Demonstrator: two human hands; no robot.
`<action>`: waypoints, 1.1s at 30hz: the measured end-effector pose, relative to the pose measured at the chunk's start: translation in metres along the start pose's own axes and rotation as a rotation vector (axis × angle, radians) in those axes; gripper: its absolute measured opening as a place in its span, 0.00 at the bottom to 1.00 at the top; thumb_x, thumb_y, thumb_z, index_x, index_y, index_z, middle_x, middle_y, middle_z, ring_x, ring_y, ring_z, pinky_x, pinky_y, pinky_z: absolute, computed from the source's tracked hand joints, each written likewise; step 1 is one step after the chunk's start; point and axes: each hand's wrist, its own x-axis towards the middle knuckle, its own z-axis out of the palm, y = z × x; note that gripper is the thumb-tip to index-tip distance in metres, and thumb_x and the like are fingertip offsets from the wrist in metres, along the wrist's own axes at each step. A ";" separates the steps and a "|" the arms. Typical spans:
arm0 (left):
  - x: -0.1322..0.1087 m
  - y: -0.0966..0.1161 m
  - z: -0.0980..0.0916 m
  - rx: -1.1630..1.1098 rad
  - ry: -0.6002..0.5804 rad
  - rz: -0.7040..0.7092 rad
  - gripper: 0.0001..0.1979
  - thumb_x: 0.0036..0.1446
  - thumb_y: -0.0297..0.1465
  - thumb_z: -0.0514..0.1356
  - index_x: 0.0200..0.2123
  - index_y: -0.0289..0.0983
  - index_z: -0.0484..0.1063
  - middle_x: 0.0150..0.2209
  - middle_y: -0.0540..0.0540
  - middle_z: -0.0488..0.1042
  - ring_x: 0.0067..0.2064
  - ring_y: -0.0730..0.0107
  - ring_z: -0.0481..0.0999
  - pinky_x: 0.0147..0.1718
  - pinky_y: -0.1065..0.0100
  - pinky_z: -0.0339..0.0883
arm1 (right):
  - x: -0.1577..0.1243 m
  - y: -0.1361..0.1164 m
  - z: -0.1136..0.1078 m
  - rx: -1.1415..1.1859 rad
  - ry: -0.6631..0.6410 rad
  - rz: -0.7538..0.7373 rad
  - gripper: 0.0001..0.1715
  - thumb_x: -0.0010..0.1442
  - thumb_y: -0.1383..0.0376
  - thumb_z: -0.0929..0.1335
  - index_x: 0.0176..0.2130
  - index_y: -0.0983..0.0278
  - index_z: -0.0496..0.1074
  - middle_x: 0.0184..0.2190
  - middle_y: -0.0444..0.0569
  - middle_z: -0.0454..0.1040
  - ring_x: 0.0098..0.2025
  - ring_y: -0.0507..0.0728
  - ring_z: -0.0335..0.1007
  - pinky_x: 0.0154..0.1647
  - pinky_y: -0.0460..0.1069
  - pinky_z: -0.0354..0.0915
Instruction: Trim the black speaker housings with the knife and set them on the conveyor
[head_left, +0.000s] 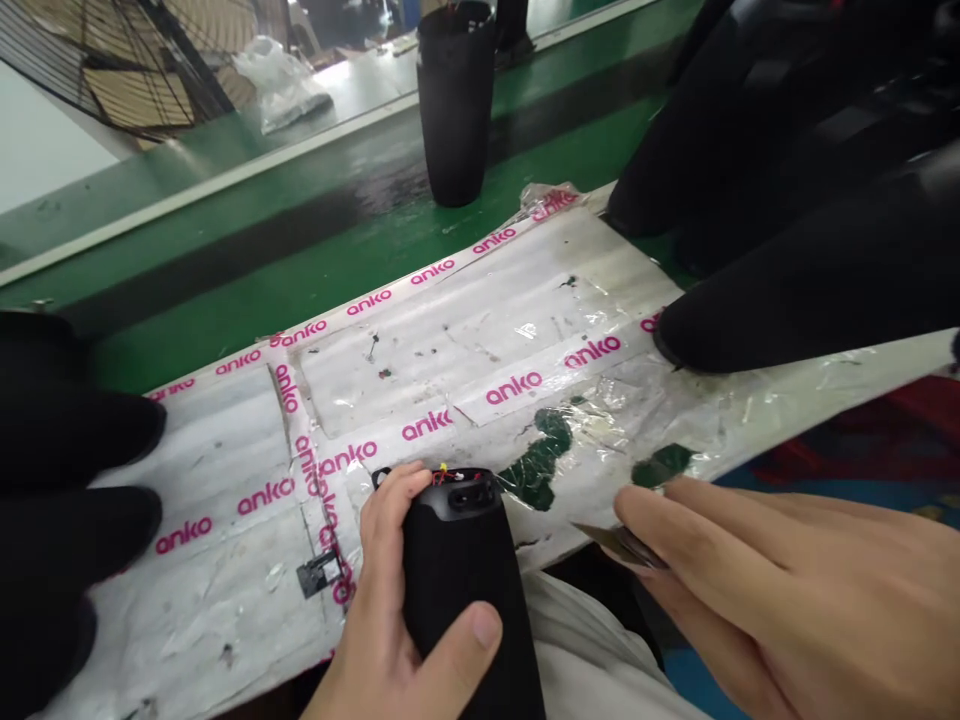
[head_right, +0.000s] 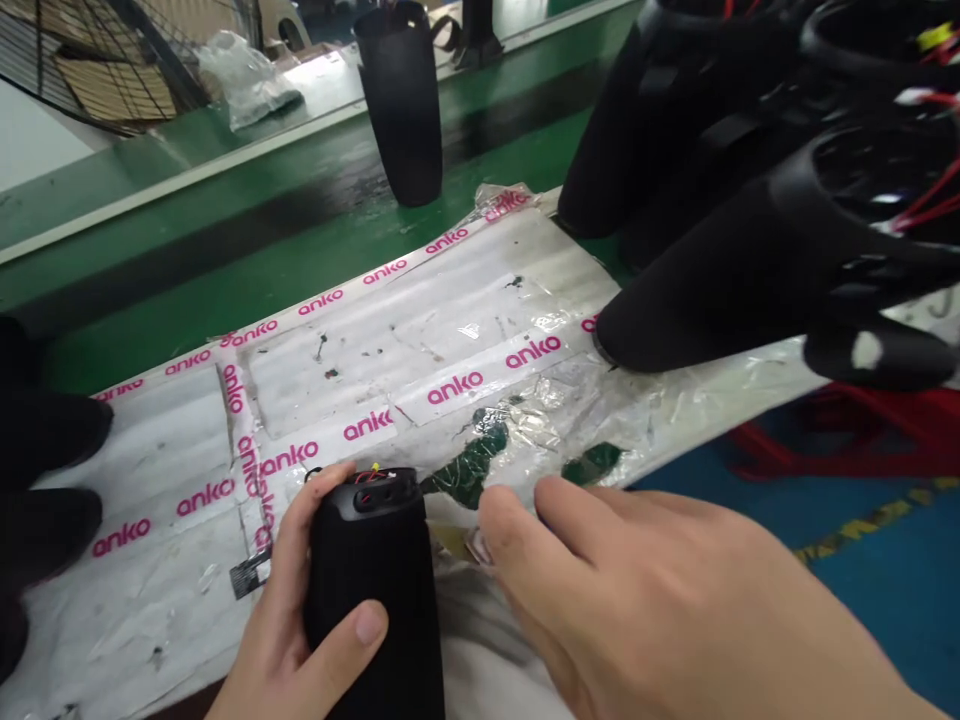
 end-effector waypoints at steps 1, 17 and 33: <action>0.000 -0.001 0.000 0.019 0.012 0.025 0.35 0.72 0.54 0.60 0.76 0.60 0.52 0.79 0.44 0.56 0.80 0.38 0.54 0.77 0.32 0.48 | -0.002 -0.001 0.001 0.028 0.012 0.002 0.14 0.73 0.73 0.59 0.53 0.60 0.67 0.32 0.41 0.75 0.25 0.55 0.71 0.28 0.54 0.58; 0.007 0.005 -0.004 0.229 0.009 0.109 0.38 0.63 0.42 0.70 0.73 0.52 0.61 0.77 0.38 0.61 0.82 0.29 0.46 0.72 0.24 0.53 | 0.025 -0.028 0.027 0.139 -0.038 -0.025 0.30 0.51 0.74 0.65 0.53 0.58 0.69 0.28 0.36 0.73 0.21 0.54 0.69 0.23 0.52 0.58; 0.037 -0.029 -0.004 0.162 0.067 0.002 0.18 0.70 0.30 0.65 0.57 0.58 0.80 0.67 0.50 0.76 0.77 0.39 0.64 0.75 0.29 0.57 | 0.044 -0.021 0.015 -0.013 -0.150 -0.046 0.31 0.42 0.72 0.68 0.47 0.55 0.65 0.24 0.38 0.70 0.17 0.56 0.63 0.22 0.52 0.47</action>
